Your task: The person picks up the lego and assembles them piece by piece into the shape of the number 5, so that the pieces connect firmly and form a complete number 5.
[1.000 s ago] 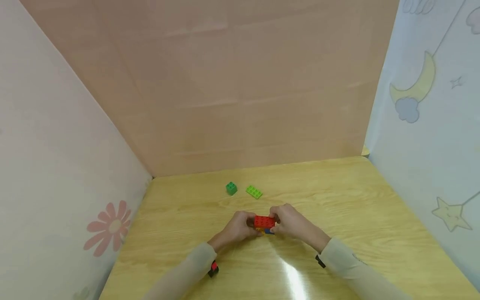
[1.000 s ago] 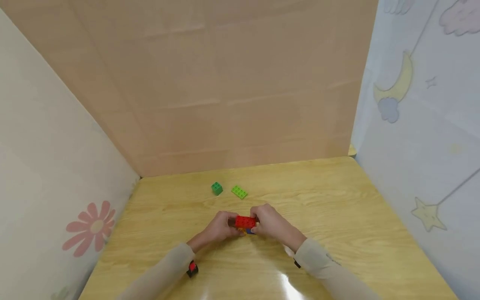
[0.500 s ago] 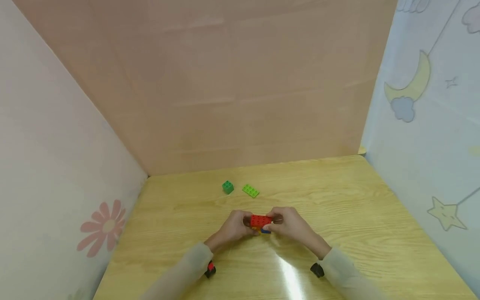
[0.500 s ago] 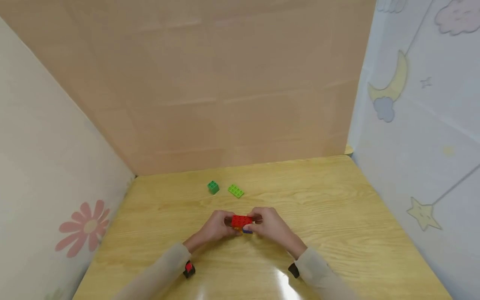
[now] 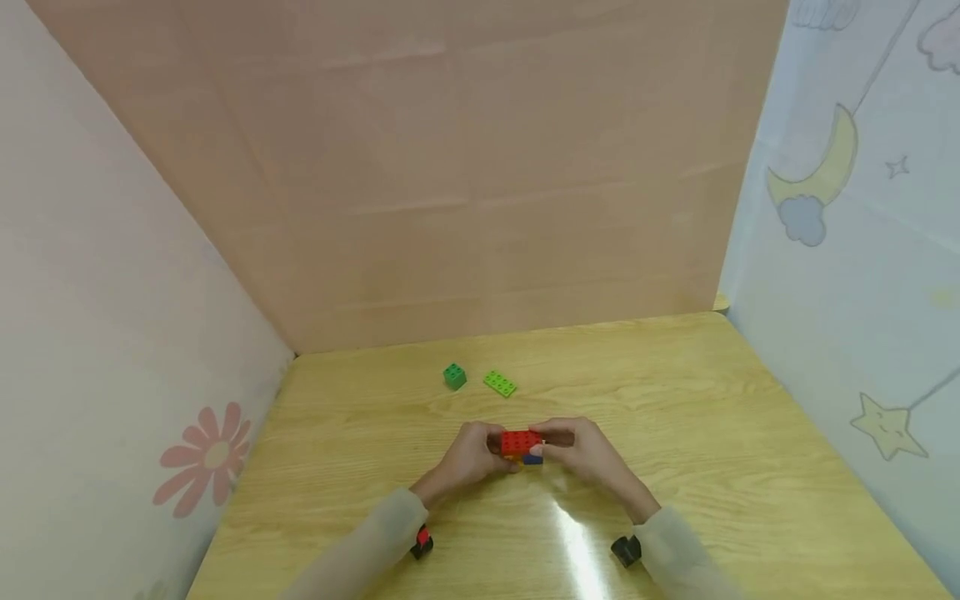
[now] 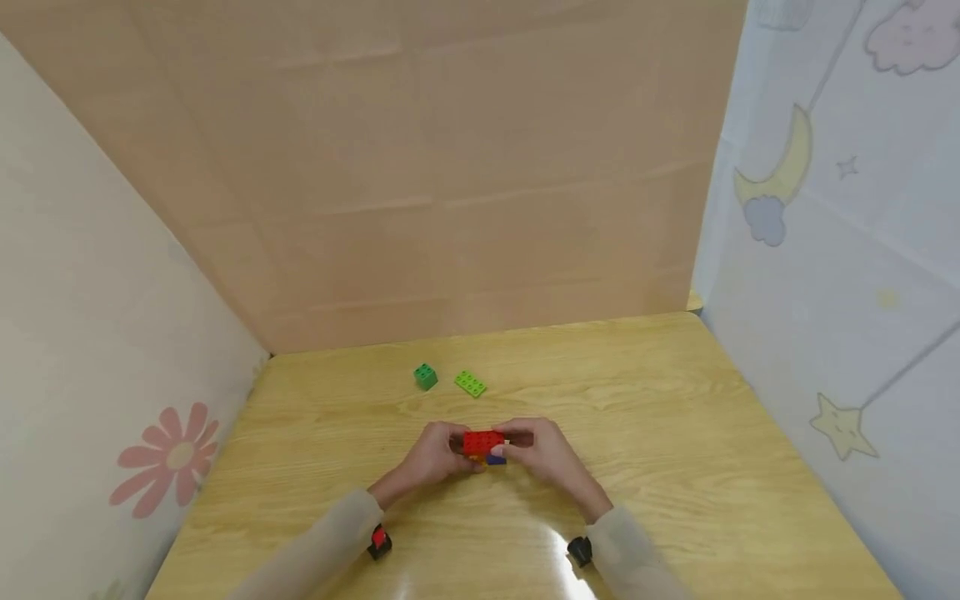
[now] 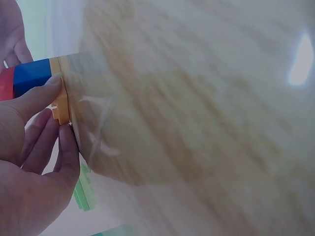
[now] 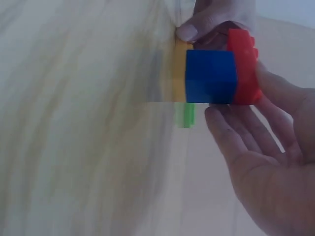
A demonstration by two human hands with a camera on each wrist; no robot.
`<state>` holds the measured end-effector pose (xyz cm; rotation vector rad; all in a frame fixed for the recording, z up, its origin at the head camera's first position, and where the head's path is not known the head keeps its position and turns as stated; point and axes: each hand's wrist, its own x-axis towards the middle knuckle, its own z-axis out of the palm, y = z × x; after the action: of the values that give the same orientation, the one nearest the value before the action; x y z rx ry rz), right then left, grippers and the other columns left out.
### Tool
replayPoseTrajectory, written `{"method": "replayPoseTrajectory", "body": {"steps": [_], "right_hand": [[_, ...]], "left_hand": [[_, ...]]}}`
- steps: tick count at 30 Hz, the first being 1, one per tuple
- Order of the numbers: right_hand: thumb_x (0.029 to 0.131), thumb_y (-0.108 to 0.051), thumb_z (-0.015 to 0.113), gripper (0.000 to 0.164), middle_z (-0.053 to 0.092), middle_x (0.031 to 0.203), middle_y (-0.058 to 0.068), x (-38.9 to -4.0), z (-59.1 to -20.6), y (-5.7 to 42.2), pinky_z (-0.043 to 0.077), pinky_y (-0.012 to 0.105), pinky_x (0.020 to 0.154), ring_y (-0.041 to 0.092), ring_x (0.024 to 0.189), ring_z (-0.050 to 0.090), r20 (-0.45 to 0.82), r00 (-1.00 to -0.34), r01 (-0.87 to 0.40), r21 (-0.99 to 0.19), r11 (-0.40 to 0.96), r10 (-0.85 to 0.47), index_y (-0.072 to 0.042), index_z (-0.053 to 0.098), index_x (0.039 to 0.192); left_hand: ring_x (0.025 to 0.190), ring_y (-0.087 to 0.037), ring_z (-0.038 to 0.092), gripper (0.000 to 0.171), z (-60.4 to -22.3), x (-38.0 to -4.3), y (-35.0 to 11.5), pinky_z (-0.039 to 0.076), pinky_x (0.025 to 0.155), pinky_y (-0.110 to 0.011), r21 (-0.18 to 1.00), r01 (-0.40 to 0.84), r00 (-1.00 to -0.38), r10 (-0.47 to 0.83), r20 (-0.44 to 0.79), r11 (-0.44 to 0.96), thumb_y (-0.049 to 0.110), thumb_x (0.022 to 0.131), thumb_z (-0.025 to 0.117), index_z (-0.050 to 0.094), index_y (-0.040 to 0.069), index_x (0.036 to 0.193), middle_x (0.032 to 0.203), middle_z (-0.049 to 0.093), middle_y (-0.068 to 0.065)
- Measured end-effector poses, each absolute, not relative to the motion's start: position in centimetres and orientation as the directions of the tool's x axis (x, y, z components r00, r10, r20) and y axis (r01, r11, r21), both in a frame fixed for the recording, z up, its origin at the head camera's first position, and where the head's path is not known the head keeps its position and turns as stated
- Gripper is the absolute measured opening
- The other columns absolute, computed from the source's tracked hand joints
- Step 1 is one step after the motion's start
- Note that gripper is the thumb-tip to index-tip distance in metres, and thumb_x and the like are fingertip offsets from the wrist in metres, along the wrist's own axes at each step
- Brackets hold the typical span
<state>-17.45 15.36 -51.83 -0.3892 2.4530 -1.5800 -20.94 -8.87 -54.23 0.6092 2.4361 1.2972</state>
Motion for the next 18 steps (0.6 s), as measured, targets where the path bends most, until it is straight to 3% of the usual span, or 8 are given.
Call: {"method": "replayPoseTrajectory", "body": {"steps": [11,18], "right_hand": [[0.097,-0.016,0.076,0.027,0.076,0.125,0.015,-17.2,-50.5,14.3,0.062,0.04,0.096,0.035,0.115,0.074,-0.01,-0.956,-0.13,-0.88,0.457,-0.292,-0.008,0.076,0.123],[0.098,-0.019,0.076,0.029,0.075,0.128,0.016,-17.2,-51.3,14.6,0.061,0.042,0.1,0.038,0.12,0.072,-0.014,-0.95,-0.133,-0.887,0.442,-0.312,-0.008,0.075,0.124]], "left_hand": [[0.083,-0.001,0.071,0.023,-54.0,-21.2,-8.8,0.06,0.08,-0.021,0.848,0.211,-0.864,0.499,-0.07,0.485,0.014,0.08,0.093,0.081,0.017,0.101,0.096,0.081,0.006],[0.085,-0.001,0.069,0.025,-54.1,-21.0,-8.8,0.059,0.082,-0.022,0.83,0.199,-0.861,0.497,-0.106,0.521,0.015,0.081,0.092,0.081,0.019,0.103,0.097,0.08,0.009]]}}
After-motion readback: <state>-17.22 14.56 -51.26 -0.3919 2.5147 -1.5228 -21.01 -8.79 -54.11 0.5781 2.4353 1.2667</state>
